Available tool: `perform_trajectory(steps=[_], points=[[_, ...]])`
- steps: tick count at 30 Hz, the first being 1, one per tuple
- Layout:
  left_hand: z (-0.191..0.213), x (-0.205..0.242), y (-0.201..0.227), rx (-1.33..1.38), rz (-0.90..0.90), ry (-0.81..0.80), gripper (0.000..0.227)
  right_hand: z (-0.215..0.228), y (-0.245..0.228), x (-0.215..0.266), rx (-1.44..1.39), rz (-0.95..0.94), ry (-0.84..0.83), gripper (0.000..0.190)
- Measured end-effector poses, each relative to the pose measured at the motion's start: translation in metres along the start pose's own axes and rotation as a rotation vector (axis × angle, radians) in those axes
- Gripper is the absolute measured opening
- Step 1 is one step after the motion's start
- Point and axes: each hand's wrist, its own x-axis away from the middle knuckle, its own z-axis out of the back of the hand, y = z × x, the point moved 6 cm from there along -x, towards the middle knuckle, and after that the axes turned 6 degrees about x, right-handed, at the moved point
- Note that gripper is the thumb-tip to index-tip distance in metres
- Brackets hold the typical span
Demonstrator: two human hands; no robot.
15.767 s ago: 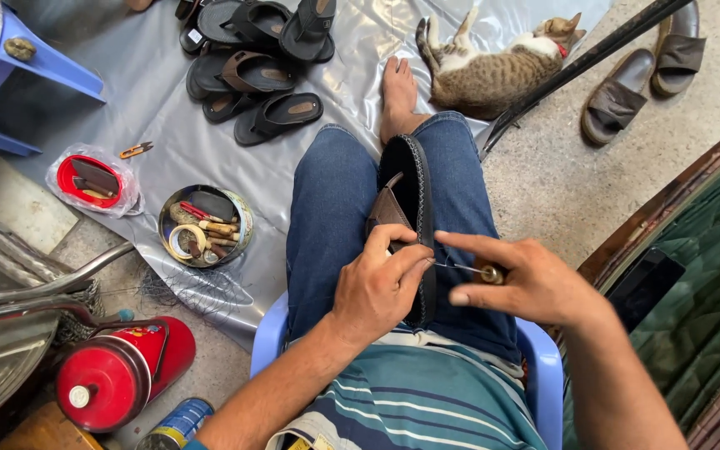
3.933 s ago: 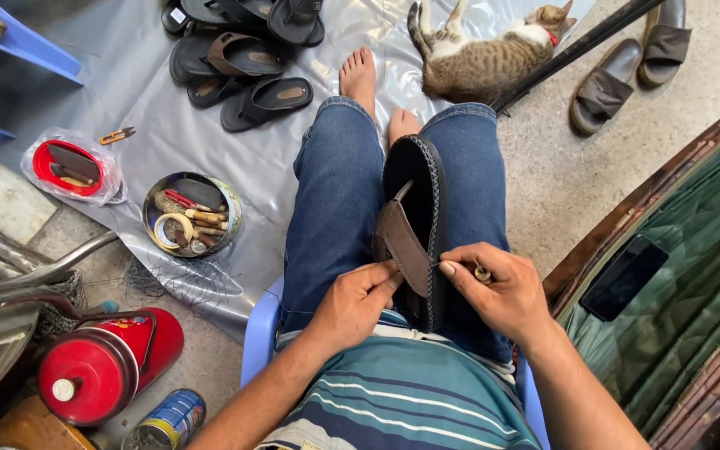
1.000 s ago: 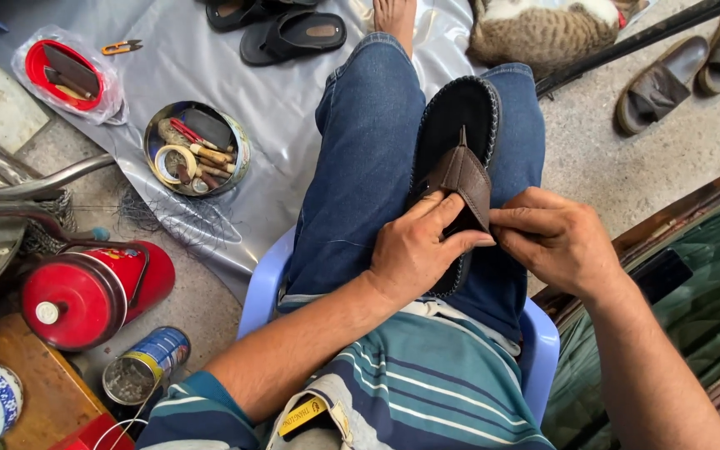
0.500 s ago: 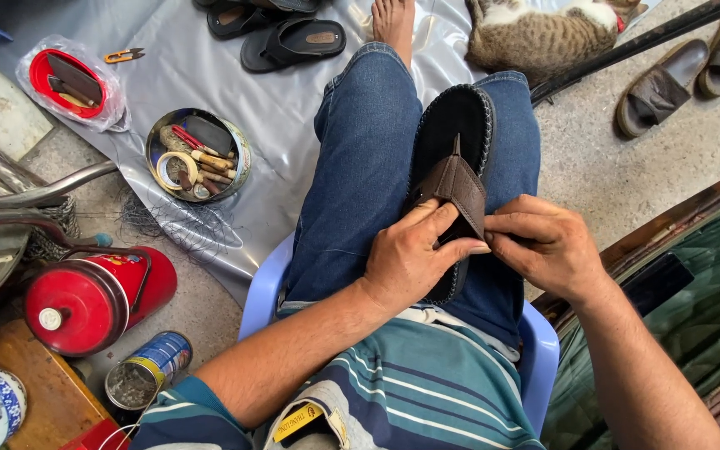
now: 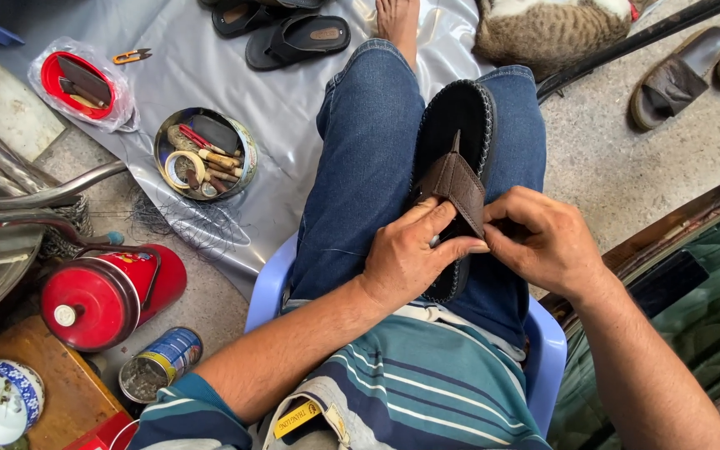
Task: Hand-stitching the leather strap of a sandal for repair.
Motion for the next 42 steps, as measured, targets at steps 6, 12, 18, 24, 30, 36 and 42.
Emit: perform_trajectory(steps=[6, 12, 18, 24, 30, 36, 42], points=[[0.017, 0.000, 0.016, 0.008, -0.032, -0.030, 0.044, 0.009, -0.018, 0.001, 0.070, -0.048, 0.004, 0.011], [0.057, 0.009, 0.010, 0.030, 0.133, -0.200, 0.017, 0.017, -0.038, 0.001, 0.129, -0.034, 0.008, 0.012], [0.074, 0.007, 0.005, -0.034, 0.326, -0.395, 0.013, 0.015, -0.036, -0.005, 0.204, 0.027, -0.109, 0.012], [0.034, 0.021, -0.022, 1.111, 0.550, -0.190, 0.013, 0.011, -0.034, -0.006, 0.162, 0.035, -0.136, 0.014], [0.013, 0.034, -0.050, 1.187, 0.614, -0.078, 0.017, 0.009, -0.025, -0.004, 0.172, -0.046, -0.162, 0.014], [0.017, 0.022, -0.051, 0.790, 0.552, 0.015, 0.017, 0.010, -0.025, -0.006, 0.162, -0.106, -0.165, 0.014], [0.024, 0.014, -0.023, 0.200, 0.553, 0.035, 0.018, 0.006, -0.026, -0.003, 0.204, -0.051, -0.162, 0.017]])
